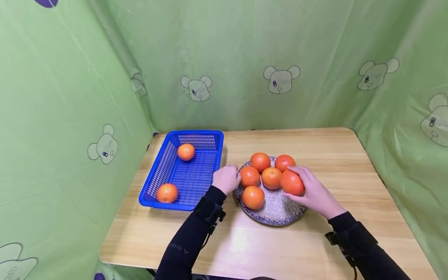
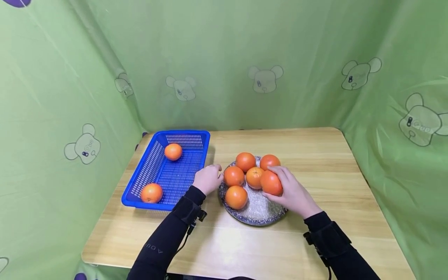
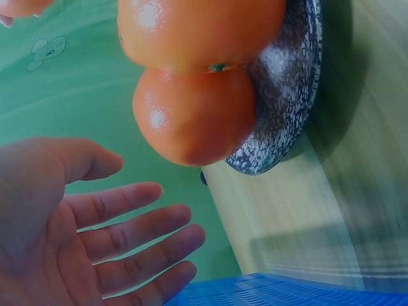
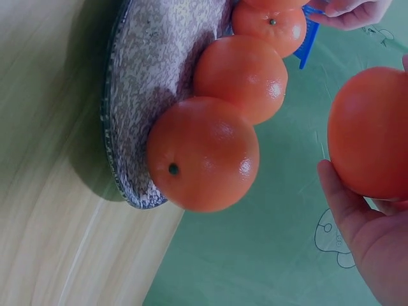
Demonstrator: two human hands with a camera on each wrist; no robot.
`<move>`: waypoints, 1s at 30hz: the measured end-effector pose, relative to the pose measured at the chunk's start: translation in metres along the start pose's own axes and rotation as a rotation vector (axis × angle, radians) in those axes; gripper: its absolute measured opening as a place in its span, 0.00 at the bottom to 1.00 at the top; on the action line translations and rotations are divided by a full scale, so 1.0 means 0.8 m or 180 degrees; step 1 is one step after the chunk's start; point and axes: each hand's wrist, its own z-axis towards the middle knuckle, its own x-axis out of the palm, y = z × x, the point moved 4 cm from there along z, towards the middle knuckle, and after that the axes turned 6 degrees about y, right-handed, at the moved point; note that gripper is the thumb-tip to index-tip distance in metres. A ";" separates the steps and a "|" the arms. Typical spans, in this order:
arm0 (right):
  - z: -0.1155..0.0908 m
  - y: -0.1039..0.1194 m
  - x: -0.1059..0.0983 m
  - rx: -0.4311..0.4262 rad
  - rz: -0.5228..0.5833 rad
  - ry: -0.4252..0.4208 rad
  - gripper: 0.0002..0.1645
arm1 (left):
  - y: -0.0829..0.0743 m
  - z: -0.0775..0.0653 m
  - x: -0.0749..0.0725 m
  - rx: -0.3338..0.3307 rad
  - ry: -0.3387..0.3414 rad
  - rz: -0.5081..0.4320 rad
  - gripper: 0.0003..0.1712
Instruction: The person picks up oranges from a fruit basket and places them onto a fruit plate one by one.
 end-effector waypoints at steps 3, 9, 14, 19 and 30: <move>0.000 0.003 -0.003 -0.0021 -0.0067 -0.0025 0.45 | 0.000 0.002 0.001 -0.0019 0.0027 0.0012 0.12; -0.003 0.008 0.008 -0.0297 -0.0420 -0.0276 0.47 | -0.001 0.002 -0.002 -0.0029 0.0038 -0.0054 0.12; -0.018 -0.009 0.046 -0.0401 -0.0669 -0.0211 0.48 | -0.004 -0.002 -0.005 0.0019 0.0026 -0.0123 0.12; -0.031 -0.037 0.071 -0.0487 -0.0789 -0.0188 0.48 | -0.006 -0.005 -0.007 0.0063 0.0003 -0.0176 0.12; -0.029 -0.061 0.081 -0.0656 -0.0883 -0.0079 0.47 | -0.013 -0.012 -0.016 0.0182 -0.0008 -0.0238 0.12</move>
